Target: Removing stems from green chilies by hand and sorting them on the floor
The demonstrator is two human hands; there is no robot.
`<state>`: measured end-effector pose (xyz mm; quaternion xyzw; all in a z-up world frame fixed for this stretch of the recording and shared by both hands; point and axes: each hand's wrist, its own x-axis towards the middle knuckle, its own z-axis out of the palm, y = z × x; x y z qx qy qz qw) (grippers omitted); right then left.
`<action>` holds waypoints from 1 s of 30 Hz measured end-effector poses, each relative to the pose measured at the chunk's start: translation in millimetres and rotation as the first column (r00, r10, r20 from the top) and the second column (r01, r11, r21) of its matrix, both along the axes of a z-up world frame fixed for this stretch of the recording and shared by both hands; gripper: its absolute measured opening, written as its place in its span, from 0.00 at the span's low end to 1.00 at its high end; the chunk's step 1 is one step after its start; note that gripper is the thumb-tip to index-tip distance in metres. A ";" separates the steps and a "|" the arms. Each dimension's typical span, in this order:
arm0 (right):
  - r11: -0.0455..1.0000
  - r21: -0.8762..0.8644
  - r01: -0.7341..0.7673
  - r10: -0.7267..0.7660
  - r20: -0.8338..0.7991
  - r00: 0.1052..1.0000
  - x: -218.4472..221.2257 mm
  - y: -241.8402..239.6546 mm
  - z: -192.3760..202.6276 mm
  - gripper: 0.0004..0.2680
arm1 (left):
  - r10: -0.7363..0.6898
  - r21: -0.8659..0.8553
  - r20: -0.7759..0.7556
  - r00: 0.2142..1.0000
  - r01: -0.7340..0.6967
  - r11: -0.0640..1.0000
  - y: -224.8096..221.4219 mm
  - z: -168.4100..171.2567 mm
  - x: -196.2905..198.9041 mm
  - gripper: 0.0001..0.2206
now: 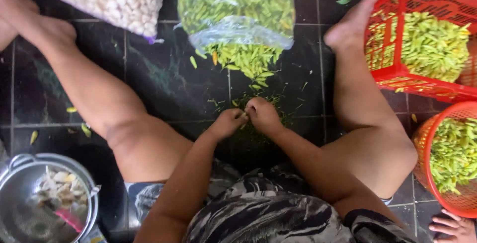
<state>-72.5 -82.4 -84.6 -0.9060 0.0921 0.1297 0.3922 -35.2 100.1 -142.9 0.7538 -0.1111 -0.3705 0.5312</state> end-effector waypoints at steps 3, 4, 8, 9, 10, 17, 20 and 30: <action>0.980 -0.190 -0.055 0.058 0.008 0.998 16.2 -0.3 7.1 0.07 | 0.041 -0.051 -0.015 0.999 -0.042 0.998 -0.5 18.0 11.0 0.10; 0.977 -0.189 -0.103 0.113 0.044 0.993 24.4 1.4 12.2 0.07 | 0.292 -0.068 -0.197 0.936 -0.311 0.948 1.4 27.0 19.9 0.10; 0.937 -0.252 -0.243 0.274 0.094 0.957 42.4 12.6 14.7 0.06 | 0.392 -0.212 -0.755 0.525 -0.762 0.612 36.3 38.9 48.6 0.09; 0.936 -0.249 -0.249 0.280 0.096 0.955 43.4 17.9 9.1 0.06 | 0.398 -0.211 -0.753 0.523 -0.766 0.607 39.9 37.1 49.8 0.09; 0.914 -0.305 -0.269 0.292 0.032 0.956 43.9 21.2 3.9 0.07 | 0.400 -0.217 -0.755 0.519 -0.774 0.594 41.3 35.4 51.2 0.10; 0.996 -0.029 -0.081 0.081 -0.011 0.997 43.2 21.0 1.5 0.08 | 0.507 0.025 -0.199 0.838 -0.513 0.858 27.4 -12.6 30.4 0.21; 0.994 0.102 -0.050 0.053 -0.029 0.998 29.3 21.4 9.4 0.10 | 0.404 0.100 -0.327 0.854 -0.394 0.914 11.5 -40.1 22.6 0.22; 0.959 0.277 0.060 -0.068 0.021 0.997 4.7 5.2 28.1 0.09 | 0.459 -0.027 -0.565 0.686 -0.571 0.820 -8.2 34.5 12.6 0.10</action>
